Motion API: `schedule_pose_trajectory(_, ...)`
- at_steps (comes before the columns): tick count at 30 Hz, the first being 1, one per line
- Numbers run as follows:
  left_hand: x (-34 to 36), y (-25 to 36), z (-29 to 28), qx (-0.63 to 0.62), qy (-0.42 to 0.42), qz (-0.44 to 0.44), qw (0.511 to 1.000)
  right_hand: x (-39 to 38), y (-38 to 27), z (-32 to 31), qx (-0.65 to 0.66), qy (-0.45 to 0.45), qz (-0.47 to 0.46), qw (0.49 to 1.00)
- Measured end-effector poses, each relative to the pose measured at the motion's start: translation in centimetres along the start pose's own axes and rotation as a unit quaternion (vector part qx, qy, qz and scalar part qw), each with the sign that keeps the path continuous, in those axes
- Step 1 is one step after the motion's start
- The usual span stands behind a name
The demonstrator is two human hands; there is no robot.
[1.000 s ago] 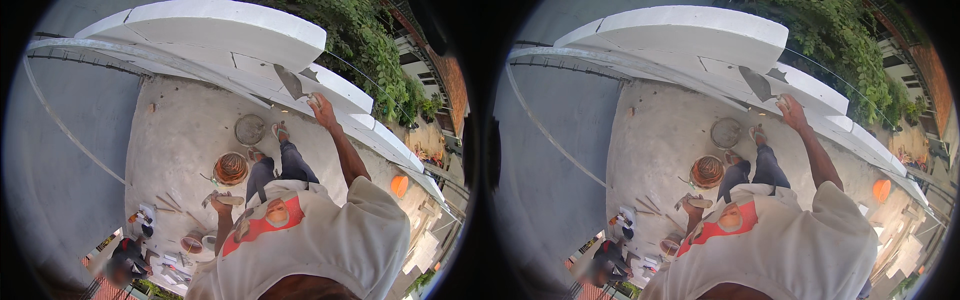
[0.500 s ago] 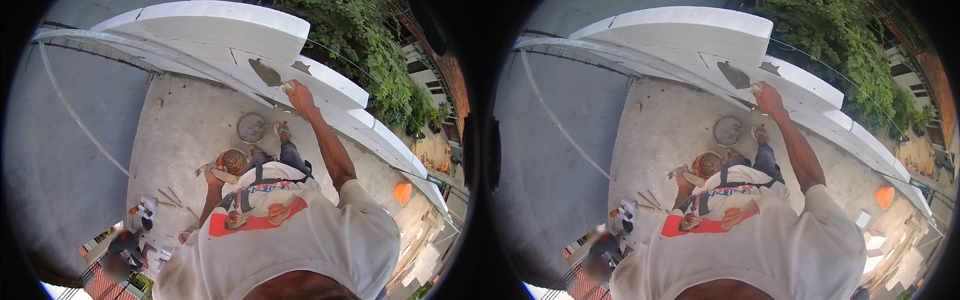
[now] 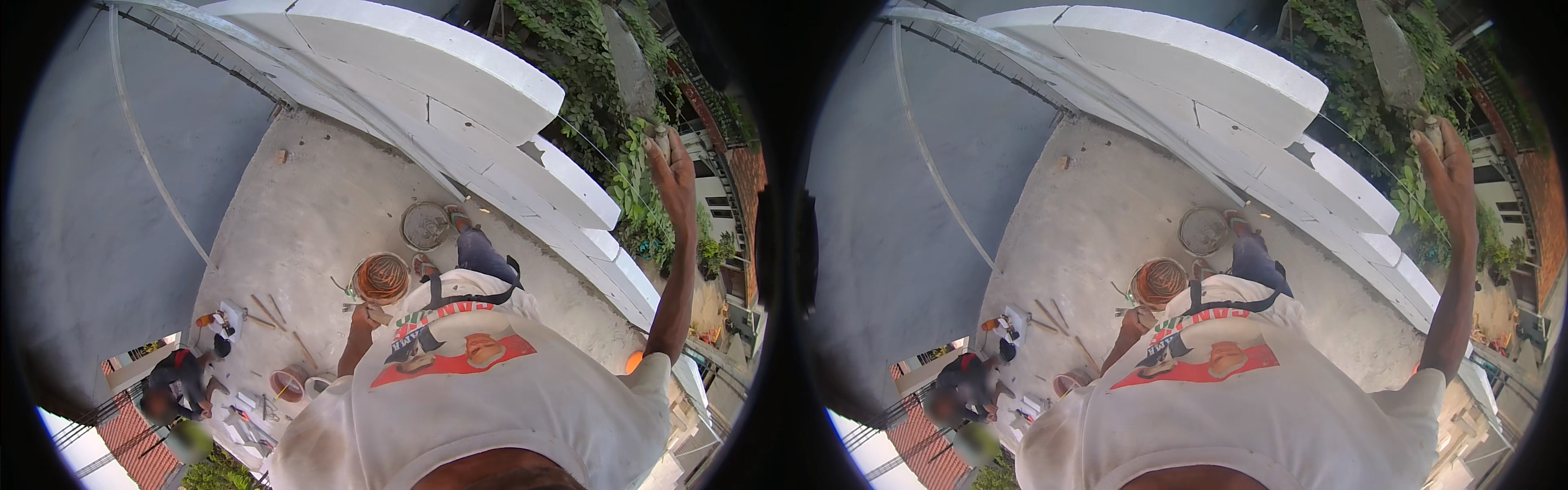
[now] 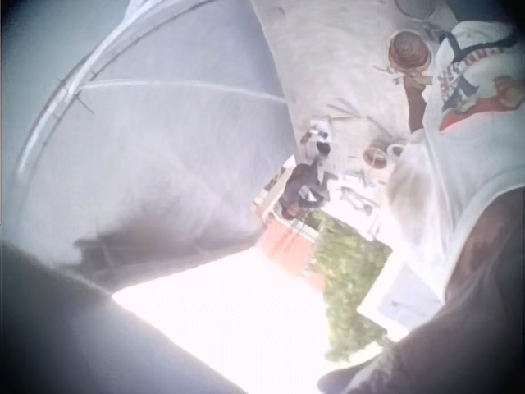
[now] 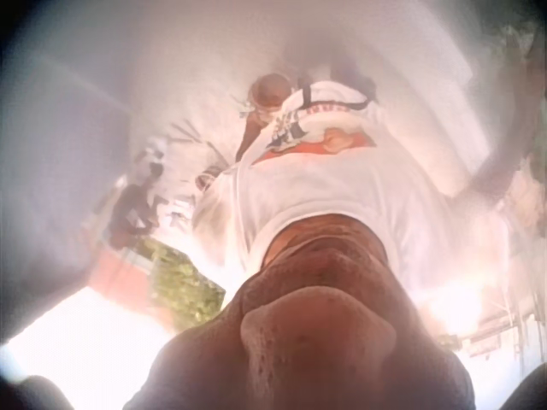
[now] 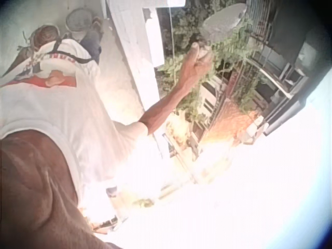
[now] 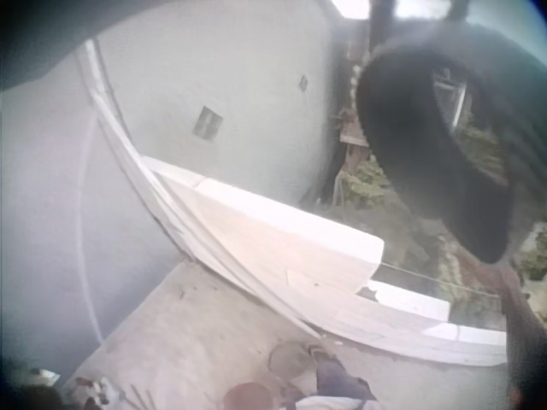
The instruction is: The person scoops mortar from a bucket and applies it to a curved wall surface using a trowel. They then pick up white rectangular tiles, place them onto the mortar, and tap them into position with a hammer. The process involves repeated scooping, spreading, and tile placement.
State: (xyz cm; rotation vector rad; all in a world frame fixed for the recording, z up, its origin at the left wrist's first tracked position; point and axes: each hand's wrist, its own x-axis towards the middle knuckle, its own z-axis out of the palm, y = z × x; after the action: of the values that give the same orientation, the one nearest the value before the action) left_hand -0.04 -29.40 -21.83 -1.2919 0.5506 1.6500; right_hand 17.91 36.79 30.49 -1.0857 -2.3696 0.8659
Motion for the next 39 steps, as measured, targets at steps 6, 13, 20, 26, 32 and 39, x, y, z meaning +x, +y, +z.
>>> schedule_pose_trajectory(6,-2.1,-3.0,1.3,-0.162,-0.061,0.009,0.985,17.3,10.0,5.9,0.064,-0.221,0.152,0.961)
schedule_pose_trajectory(13,-8.0,-6.5,3.6,-0.187,-0.053,0.007,0.981,29.5,17.9,27.7,0.058,-0.418,0.110,0.900)
schedule_pose_trajectory(20,-15.3,-13.4,7.6,-0.146,0.077,0.072,0.984,36.1,11.8,48.3,0.097,-0.494,-0.047,0.863)
schedule_pose_trajectory(26,-17.2,-14.0,12.3,-0.098,0.127,0.085,0.983,40.2,6.8,59.6,0.128,-0.420,-0.199,0.876)
schedule_pose_trajectory(32,-18.4,-14.9,13.4,-0.091,0.141,0.098,0.981,43.4,-1.4,60.0,0.114,-0.344,-0.217,0.906)
schedule_pose_trajectory(39,-18.3,-17.6,12.6,-0.103,0.140,0.111,0.978,43.3,-10.9,49.3,0.159,-0.393,-0.230,0.876)
